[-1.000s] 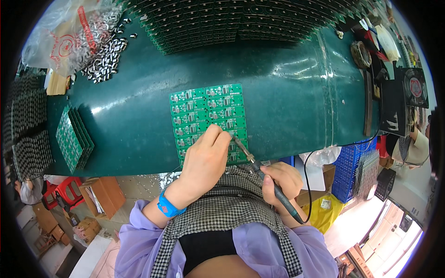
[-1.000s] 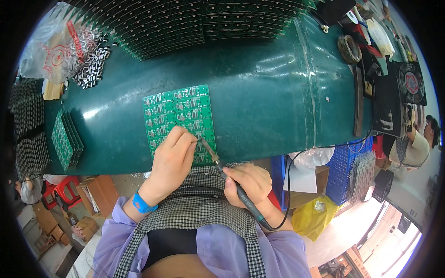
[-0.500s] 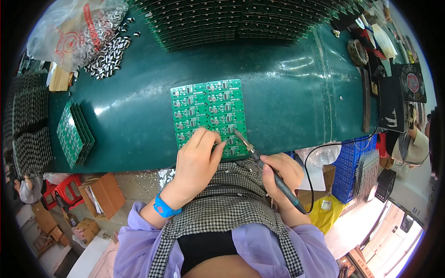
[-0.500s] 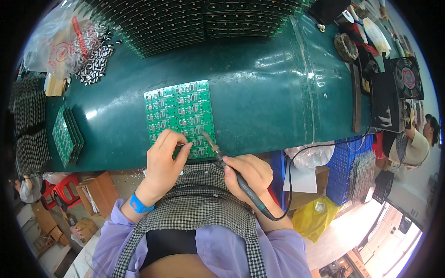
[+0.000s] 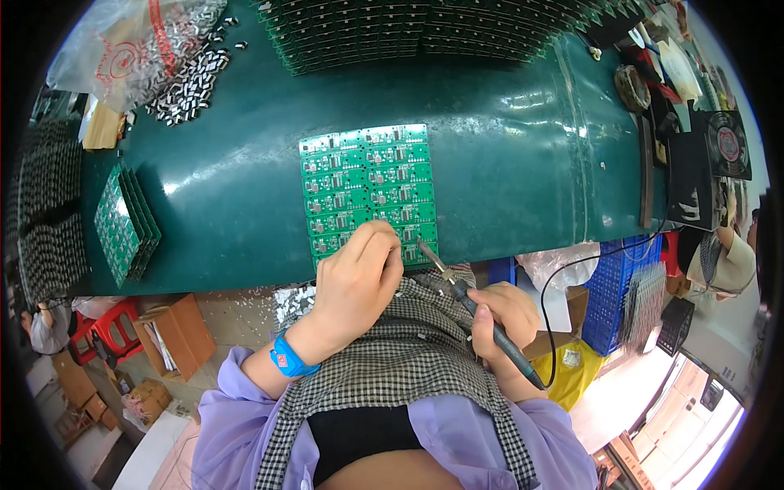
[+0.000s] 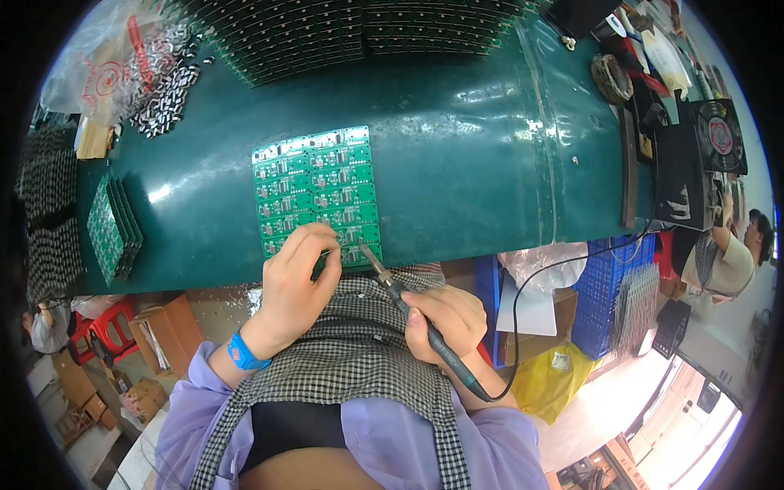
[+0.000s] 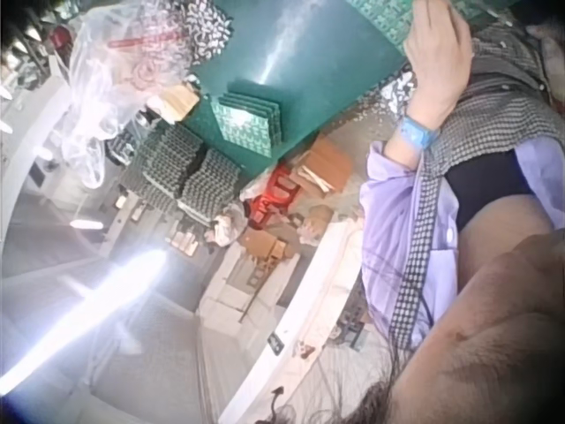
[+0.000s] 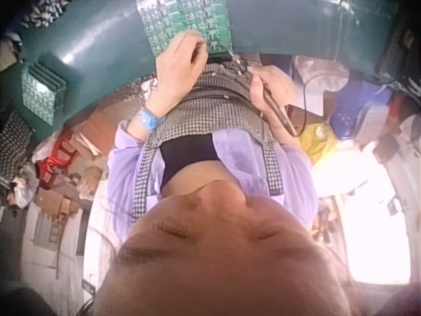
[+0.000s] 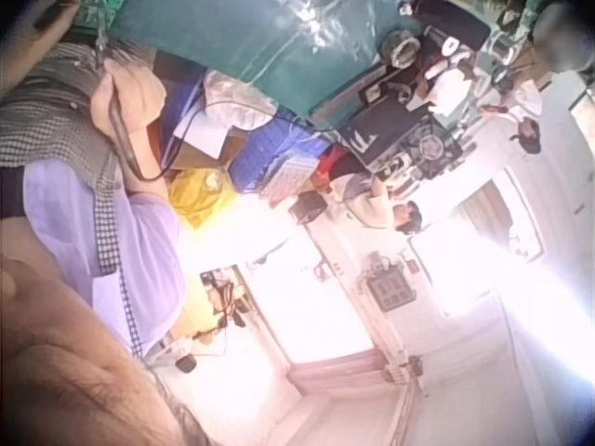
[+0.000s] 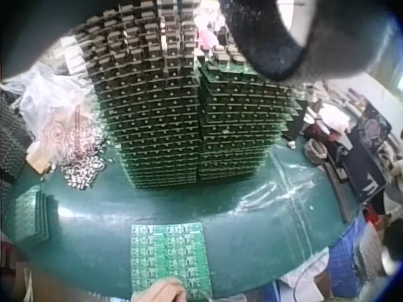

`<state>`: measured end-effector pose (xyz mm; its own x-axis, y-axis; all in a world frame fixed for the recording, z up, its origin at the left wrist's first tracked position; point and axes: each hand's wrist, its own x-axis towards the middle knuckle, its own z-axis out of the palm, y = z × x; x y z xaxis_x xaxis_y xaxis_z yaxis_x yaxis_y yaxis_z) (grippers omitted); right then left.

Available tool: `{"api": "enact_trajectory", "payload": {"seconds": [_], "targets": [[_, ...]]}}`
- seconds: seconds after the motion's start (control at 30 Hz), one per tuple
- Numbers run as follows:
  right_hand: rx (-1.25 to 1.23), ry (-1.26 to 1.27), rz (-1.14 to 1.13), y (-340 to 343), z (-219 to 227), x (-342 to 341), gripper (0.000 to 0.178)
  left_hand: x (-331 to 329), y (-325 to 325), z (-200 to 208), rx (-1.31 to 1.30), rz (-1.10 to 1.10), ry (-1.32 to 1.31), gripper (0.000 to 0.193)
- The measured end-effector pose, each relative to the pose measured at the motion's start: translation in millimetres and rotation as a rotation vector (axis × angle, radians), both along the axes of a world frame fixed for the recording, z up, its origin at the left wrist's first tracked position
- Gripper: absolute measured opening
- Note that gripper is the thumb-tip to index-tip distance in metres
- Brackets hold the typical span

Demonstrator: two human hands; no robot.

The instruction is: The person places circuit board panels onto the work surface, turns them over, and solders electronic components onto the boards using a soldering iron.

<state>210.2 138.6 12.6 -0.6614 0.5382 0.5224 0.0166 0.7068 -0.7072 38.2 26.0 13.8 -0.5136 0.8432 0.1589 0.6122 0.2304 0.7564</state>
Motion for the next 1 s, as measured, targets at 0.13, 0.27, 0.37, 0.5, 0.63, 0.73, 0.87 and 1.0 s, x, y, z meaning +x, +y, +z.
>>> {"api": "enact_trajectory", "payload": {"seconds": [0.13,0.27,0.37,0.5,0.63,0.73,0.87,1.0], "targets": [[-0.06,-0.042,-0.014,-3,2,-3,0.011,0,3,-1,0.002,0.006,0.03,0.018],[-0.076,-0.064,-0.015,-4,2,-4,0.011,2,6,-2,-0.03,0.0,0.076,0.018],[-0.074,-0.049,-0.014,-5,2,-4,0.012,3,8,-2,-0.069,-0.005,0.077,0.016],[-0.076,-0.037,-0.008,-7,1,-3,0.012,3,10,-2,-0.07,-0.017,0.094,0.014],[-0.034,-0.042,-0.008,-9,1,0,0.011,2,9,-1,-0.077,-0.061,0.073,0.013],[0.007,0.003,-0.023,-8,2,5,0.01,2,2,0,-0.049,-0.055,0.016,0.015],[-0.014,0.053,-0.021,-9,2,13,0.011,3,-7,1,0.008,-0.074,-0.061,0.018],[-0.014,0.024,-0.017,-11,-3,11,0.012,6,-5,-4,0.025,-0.065,0.002,0.019]]}}
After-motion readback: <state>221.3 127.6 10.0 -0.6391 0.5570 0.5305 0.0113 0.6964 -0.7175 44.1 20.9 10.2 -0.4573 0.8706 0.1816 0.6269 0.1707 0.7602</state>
